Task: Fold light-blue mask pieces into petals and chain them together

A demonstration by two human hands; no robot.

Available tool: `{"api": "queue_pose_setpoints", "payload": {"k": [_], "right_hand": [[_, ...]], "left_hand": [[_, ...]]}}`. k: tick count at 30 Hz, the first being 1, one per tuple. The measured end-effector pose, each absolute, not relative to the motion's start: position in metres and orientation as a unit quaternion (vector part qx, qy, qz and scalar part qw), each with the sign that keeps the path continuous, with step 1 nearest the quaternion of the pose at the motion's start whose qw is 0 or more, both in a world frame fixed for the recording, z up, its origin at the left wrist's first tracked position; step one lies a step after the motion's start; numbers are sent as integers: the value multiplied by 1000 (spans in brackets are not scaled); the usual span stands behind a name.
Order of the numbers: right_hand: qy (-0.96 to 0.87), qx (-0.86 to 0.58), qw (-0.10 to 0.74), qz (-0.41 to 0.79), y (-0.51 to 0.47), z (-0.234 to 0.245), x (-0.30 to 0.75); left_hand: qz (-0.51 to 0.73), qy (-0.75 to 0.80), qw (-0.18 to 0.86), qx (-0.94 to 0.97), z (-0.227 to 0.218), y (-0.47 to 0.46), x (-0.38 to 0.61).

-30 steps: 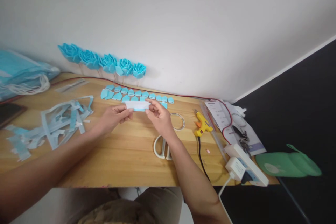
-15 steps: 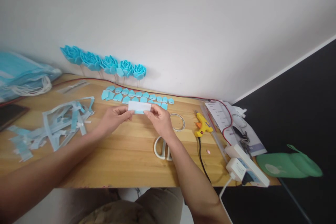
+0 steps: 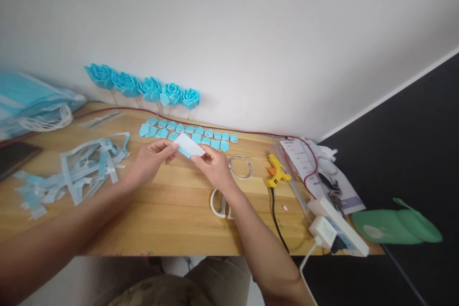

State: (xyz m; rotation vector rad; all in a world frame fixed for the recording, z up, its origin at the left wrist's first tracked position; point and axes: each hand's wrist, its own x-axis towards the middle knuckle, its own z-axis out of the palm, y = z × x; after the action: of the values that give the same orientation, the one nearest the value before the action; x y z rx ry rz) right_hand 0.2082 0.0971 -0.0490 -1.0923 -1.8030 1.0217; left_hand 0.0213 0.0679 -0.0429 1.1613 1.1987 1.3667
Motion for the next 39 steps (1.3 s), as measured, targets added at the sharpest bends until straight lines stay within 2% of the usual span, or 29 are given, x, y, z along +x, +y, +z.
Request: {"api": "queue_pose_setpoints", "payload": {"k": [6,17,26,31,39], "right_hand": [[-696,-419,417,408,94,-50,204],[-700,-404,400,433,93,-55,200],[-695,-383,421,439,95,-32,215],[-717,-354,368,475,95,-40,210],[-747,-414,359,376,91,-45,205]], "left_hand": [[502,437,552,502,-50,68,26],[490,481,513,516,-47,69,23],[482,480,516,520,-49,72,22],[474,483,500,540,-48,71,23],[477,476,513,532,-48,67,25]]}}
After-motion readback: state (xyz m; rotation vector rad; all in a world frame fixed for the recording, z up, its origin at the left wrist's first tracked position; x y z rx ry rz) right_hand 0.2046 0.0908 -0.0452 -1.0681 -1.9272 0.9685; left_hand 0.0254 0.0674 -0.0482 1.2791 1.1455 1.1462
